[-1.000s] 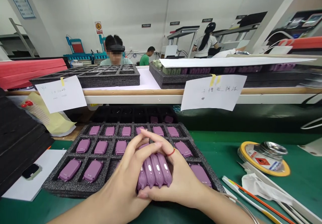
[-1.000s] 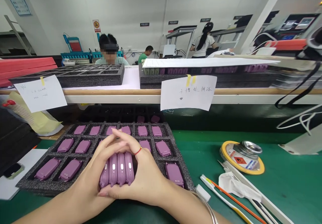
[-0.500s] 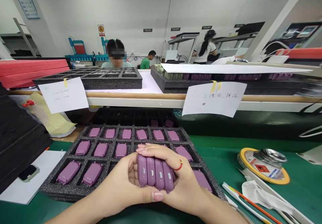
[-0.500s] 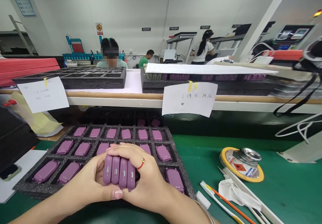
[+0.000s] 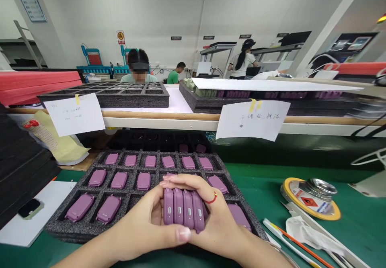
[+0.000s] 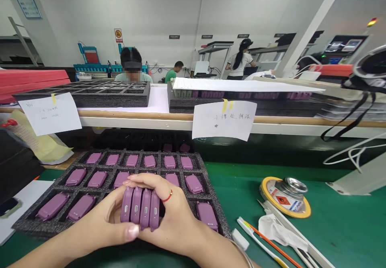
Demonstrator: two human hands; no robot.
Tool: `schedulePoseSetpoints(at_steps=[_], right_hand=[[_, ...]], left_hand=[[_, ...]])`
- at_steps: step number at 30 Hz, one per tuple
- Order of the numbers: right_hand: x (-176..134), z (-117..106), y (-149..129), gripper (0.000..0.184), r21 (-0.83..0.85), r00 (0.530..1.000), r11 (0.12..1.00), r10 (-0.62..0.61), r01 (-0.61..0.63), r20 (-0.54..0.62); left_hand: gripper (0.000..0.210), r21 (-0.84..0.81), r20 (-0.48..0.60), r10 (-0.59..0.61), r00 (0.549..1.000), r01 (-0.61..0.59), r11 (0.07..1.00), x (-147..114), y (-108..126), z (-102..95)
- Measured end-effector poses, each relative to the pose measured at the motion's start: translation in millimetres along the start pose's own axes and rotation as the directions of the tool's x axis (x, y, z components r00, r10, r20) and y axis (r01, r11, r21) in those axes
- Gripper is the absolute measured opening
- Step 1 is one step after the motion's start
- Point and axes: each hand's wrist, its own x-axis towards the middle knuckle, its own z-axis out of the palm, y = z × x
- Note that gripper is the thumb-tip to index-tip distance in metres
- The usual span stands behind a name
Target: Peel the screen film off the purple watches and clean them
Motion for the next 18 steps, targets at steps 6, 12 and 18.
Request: schedulePoseSetpoints(at_steps=[6,12,18], right_hand=[[-1.8,1.5,1.6,0.078,-0.072,0.999,0.997,-0.033,0.033,0.003],[-0.4,1.9,4.1,0.080,-0.116,0.998,0.991,-0.066,0.067,0.014],[0.7,1.3,4.1,0.082,-0.114,0.995,0.989,-0.093,0.096,0.029]], left_hand=[[0.045,0.006,-0.007,-0.013,1.000,0.013,1.000,-2.0,-3.6,-7.0],[0.046,0.003,-0.001,-0.009,1.000,0.009,1.000,-0.1,-0.1,-6.7],[0.049,-0.001,-0.005,-0.009,1.000,0.009,1.000,0.9,0.6,-5.2]])
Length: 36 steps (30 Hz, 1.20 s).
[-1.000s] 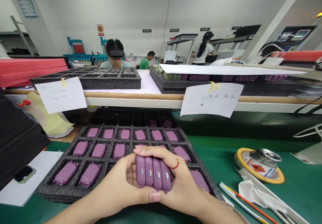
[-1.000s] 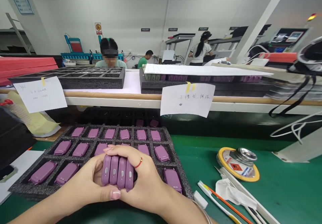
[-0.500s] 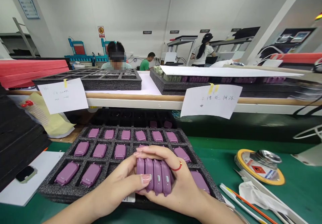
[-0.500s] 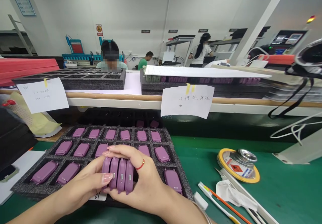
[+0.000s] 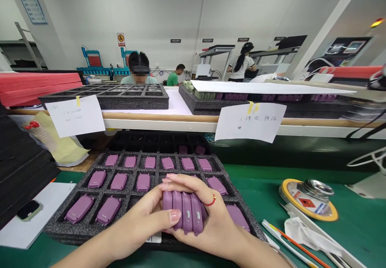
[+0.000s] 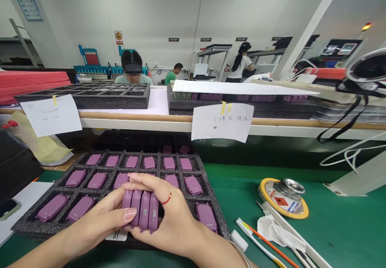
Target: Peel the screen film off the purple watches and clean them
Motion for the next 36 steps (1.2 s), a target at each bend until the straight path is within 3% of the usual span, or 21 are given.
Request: schedulePoseSetpoints(at_steps=[10,14,18,22,26,28,31,34,36], right_hand=[[-1,1,1,0.090,-0.028,1.000,0.999,-0.027,0.027,0.016],[0,1,1,0.091,-0.081,0.996,0.994,-0.063,0.068,0.056],[0,3,2,0.089,-0.122,0.990,0.984,-0.122,0.130,0.068],[-2,4,3,0.081,-0.167,0.980,0.970,-0.158,0.177,0.119],[-3,-1,-1,0.098,-0.195,0.974,0.962,-0.161,0.191,0.157],[-3,-4,-4,0.103,-0.076,0.988,0.991,-0.106,0.115,0.113],[-3,-7,-5,0.074,0.158,0.985,0.973,0.164,-0.170,0.049],[0,-6,-3,0.066,0.321,0.894,0.841,0.445,-0.435,0.044],[2,-5,-4,0.070,0.375,0.838,0.760,0.537,-0.531,0.097]], left_hand=[[0.053,0.078,-0.118,0.031,0.993,-0.022,0.997,1,-4,5.3],[0.051,0.183,-0.145,0.065,0.987,-0.038,0.982,2,-4,6.6],[0.054,0.209,-0.118,0.029,0.993,-0.004,0.978,6,-3,5.6],[0.055,0.210,-0.027,0.112,0.993,-0.103,0.972,11,-2,8.2],[0.065,0.323,-0.248,0.156,0.956,-0.071,0.944,7,-2,14.0],[0.064,0.391,-0.278,0.213,0.937,-0.092,0.916,4,-2,16.4],[0.044,0.461,-0.244,0.280,0.928,-0.144,0.876,0,-2,17.9],[0.038,0.525,-0.241,0.349,0.905,-0.181,0.831,0,-5,17.0],[0.038,0.549,-0.204,0.408,0.890,-0.241,0.800,-1,-8,15.8]])
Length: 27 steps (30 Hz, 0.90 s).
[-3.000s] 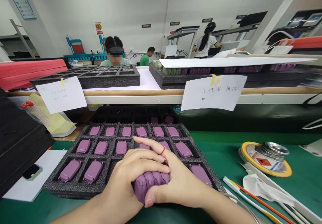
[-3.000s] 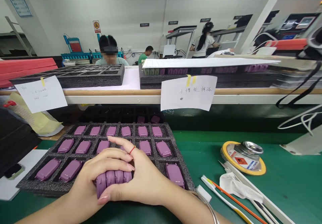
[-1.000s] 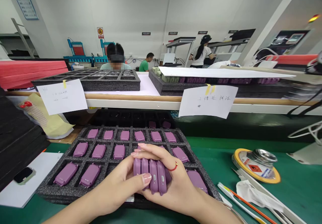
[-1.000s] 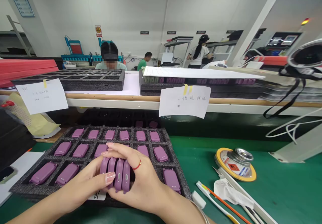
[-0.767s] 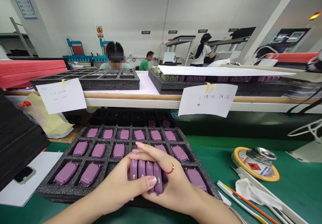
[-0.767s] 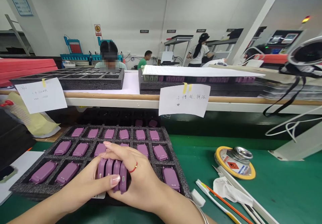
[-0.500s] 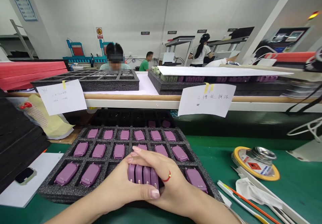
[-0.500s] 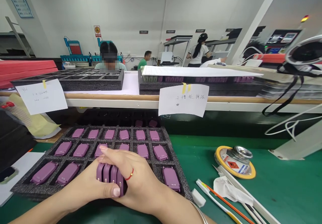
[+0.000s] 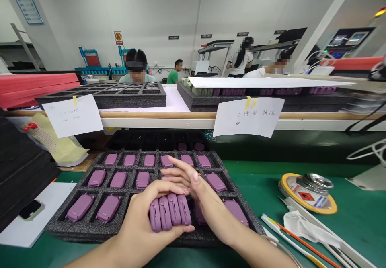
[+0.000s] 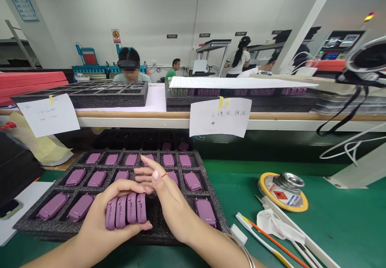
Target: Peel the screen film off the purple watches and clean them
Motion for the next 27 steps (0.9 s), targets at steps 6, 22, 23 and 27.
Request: schedulePoseSetpoints(at_steps=[6,22,23,27], right_hand=[[-3,1,-6,0.075,-0.027,0.986,0.994,0.112,-0.109,0.122],[-3,3,-2,0.081,0.139,0.981,0.983,0.100,-0.123,0.164],[-3,3,-2,0.087,0.156,0.979,0.978,0.114,-0.141,0.171],[-3,7,-4,0.104,0.065,0.980,0.982,0.171,-0.178,0.101]], left_hand=[[0.046,0.074,-0.019,0.055,0.998,-0.053,0.996,-2,-7,0.7],[0.038,0.159,0.031,0.175,0.984,-0.178,0.971,-2,-12,0.2],[0.037,0.154,0.035,0.181,0.983,-0.184,0.971,-2,-12,0.5],[0.045,0.153,0.054,0.220,0.974,-0.226,0.962,-4,-15,1.2]])
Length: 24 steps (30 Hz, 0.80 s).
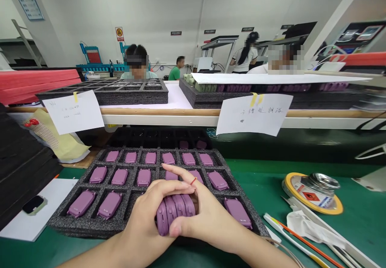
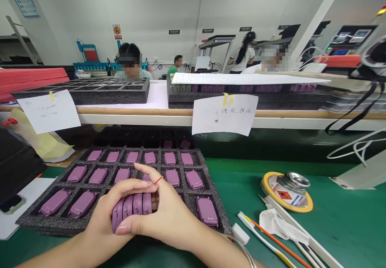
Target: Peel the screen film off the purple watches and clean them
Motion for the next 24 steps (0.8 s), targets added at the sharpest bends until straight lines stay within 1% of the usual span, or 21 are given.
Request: schedulePoseSetpoints(at_steps=[3,4,5,6,7,8,9,10,11,12,13,14,15,17,18,19,20,22,23,24], right_hand=[[0,2,-1,0.110,-0.057,0.997,0.996,-0.065,0.063,-0.033],[0,2,-1,0.112,-0.073,0.993,0.991,-0.115,0.111,-0.042],[0,1,1,0.113,-0.108,0.982,0.979,-0.179,0.173,-0.052],[1,1,2,0.113,-0.169,0.962,0.953,-0.265,0.251,-0.066],[2,0,4,0.112,-0.249,0.926,0.906,-0.371,0.343,-0.073],[2,0,7,0.111,-0.338,0.875,0.833,-0.480,0.437,-0.053],[3,-1,9,0.108,-0.427,0.815,0.737,-0.579,0.524,0.001],[4,-1,11,0.102,-0.506,0.756,0.628,-0.650,0.592,0.078],[4,-1,13,0.096,-0.568,0.709,0.524,-0.688,0.635,0.158],[5,0,15,0.092,-0.610,0.678,0.442,-0.700,0.658,0.223],[5,0,16,0.091,-0.639,0.674,0.399,-0.692,0.657,0.261],[5,1,16,0.092,-0.655,0.689,0.399,-0.675,0.642,0.263],[5,1,16,0.095,-0.652,0.719,0.440,-0.652,0.618,0.242],[4,-1,10,0.105,-0.592,0.800,0.584,-0.569,0.555,0.189],[3,-2,6,0.107,-0.555,0.834,0.648,-0.525,0.521,0.171],[2,-4,1,0.100,-0.521,0.857,0.697,-0.493,0.493,0.150],[0,-6,-4,0.086,-0.494,0.870,0.730,-0.476,0.472,0.127],[-1,-9,-13,0.048,-0.472,0.881,0.762,-0.466,0.444,0.077],[-2,-11,-17,0.034,-0.471,0.886,0.770,-0.461,0.431,0.057],[-2,-12,-19,0.025,-0.471,0.890,0.776,-0.454,0.418,0.043]], left_hand=[[0.058,0.026,-0.028,0.014,1.000,-0.013,1.000,-2,-3,1.2],[0.067,0.013,-0.044,-0.018,0.999,0.018,1.000,-2,-3,1.5],[0.081,-0.031,-0.056,-0.076,0.996,0.075,0.997,-2,-3,1.8],[0.098,-0.114,-0.052,-0.160,0.986,0.153,0.982,-1,-3,1.8],[0.116,-0.233,-0.026,-0.251,0.968,0.238,0.943,1,-1,1.7],[0.129,-0.365,0.024,-0.327,0.945,0.313,0.877,3,1,1.4],[0.133,-0.484,0.092,-0.380,0.920,0.375,0.791,6,4,0.9],[0.128,-0.571,0.162,-0.411,0.897,0.425,0.703,8,6,0.3],[0.115,-0.622,0.224,-0.425,0.877,0.464,0.630,10,9,-0.3],[0.098,-0.644,0.276,-0.434,0.858,0.500,0.579,12,11,-0.8],[0.081,-0.654,0.307,-0.445,0.841,0.526,0.543,13,12,-1.2],[0.067,-0.665,0.322,-0.461,0.827,0.544,0.512,13,12,-1.6],[0.059,-0.685,0.324,-0.478,0.816,0.551,0.476,13,12,-1.9],[0.050,-0.748,0.317,-0.510,0.799,0.541,0.383,13,9,-2.6],[0.047,-0.780,0.318,-0.524,0.790,0.532,0.330,13,7,-3.0],[0.045,-0.804,0.329,-0.531,0.781,0.526,0.276,14,5,-3.5],[0.043,-0.822,0.345,-0.528,0.776,0.521,0.228,15,3,-4.1],[0.039,-0.851,0.364,-0.503,0.784,0.499,0.162,16,-1,-5.0],[0.036,-0.861,0.369,-0.484,0.793,0.488,0.143,16,-2,-5.2],[0.033,-0.868,0.373,-0.464,0.803,0.479,0.131,16,-3,-5.4]])
